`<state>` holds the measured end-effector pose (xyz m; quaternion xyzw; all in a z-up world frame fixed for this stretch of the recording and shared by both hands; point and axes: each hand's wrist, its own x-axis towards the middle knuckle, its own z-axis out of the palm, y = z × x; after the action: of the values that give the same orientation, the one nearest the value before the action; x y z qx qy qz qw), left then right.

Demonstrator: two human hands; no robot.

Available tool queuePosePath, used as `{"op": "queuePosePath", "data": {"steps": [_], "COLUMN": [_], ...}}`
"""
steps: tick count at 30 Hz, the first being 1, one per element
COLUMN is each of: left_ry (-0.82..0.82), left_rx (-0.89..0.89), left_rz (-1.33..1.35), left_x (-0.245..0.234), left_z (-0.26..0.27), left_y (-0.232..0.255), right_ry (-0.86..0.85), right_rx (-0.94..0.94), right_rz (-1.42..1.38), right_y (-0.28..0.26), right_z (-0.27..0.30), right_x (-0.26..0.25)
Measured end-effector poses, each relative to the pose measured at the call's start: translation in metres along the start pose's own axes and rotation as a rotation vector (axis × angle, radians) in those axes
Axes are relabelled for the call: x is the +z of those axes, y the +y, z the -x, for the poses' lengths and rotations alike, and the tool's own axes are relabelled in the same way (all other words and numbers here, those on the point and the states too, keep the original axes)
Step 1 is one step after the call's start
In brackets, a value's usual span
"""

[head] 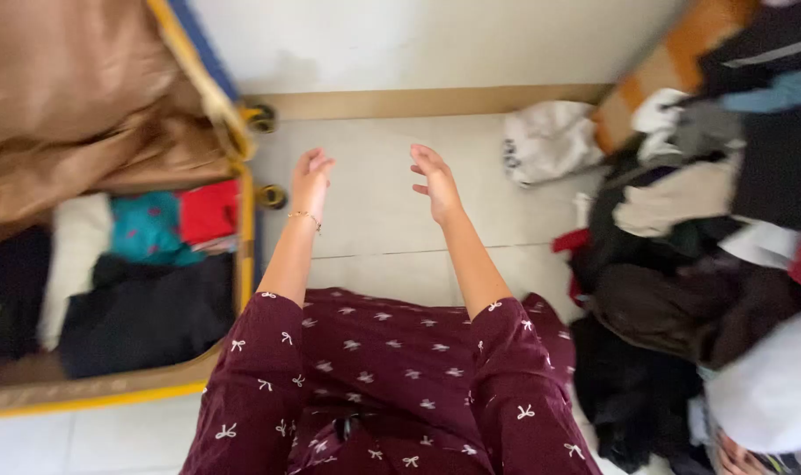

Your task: The person folds a white t-shirt and a black t-shirt on the floor, then places the folded black t-shirt into an open suitcase. The person handles the shirts by hand, smoothing and folding them into compact rectangles.

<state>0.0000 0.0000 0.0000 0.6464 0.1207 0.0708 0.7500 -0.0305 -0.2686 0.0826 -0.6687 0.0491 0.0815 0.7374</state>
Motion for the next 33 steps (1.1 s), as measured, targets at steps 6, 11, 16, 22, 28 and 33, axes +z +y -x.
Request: {"op": "queuePosePath", "data": {"steps": [6,11,16,22,28,33], "left_ry": [-0.204,-0.329,-0.412,-0.479,-0.450,-0.434], "left_rx": [-0.111,-0.231,-0.277,-0.343,-0.366,-0.418], "left_rz": [-0.106,-0.101,-0.151,-0.158,-0.218,-0.245], "left_x": [0.147,0.249,0.322,0.375,0.378,0.353], "left_z": [0.009,0.013,-0.006,-0.043,-0.053,-0.060], "left_y": [-0.038,-0.085,-0.153,-0.229,-0.219,-0.200], "right_ry": [0.194,0.337,0.441,0.505,0.548,0.393], "right_rx": [-0.013,0.015,0.070,0.140,0.350,0.030], "right_rz": [-0.092,-0.162,-0.186,-0.063,0.077,-0.233], "right_y": [-0.001,0.032,0.092,0.191,0.221,0.266], "right_z": [0.006,-0.014,-0.053,-0.119,-0.162,-0.208], "right_x": [-0.147,-0.253,-0.328,-0.382,-0.387,-0.405]}}
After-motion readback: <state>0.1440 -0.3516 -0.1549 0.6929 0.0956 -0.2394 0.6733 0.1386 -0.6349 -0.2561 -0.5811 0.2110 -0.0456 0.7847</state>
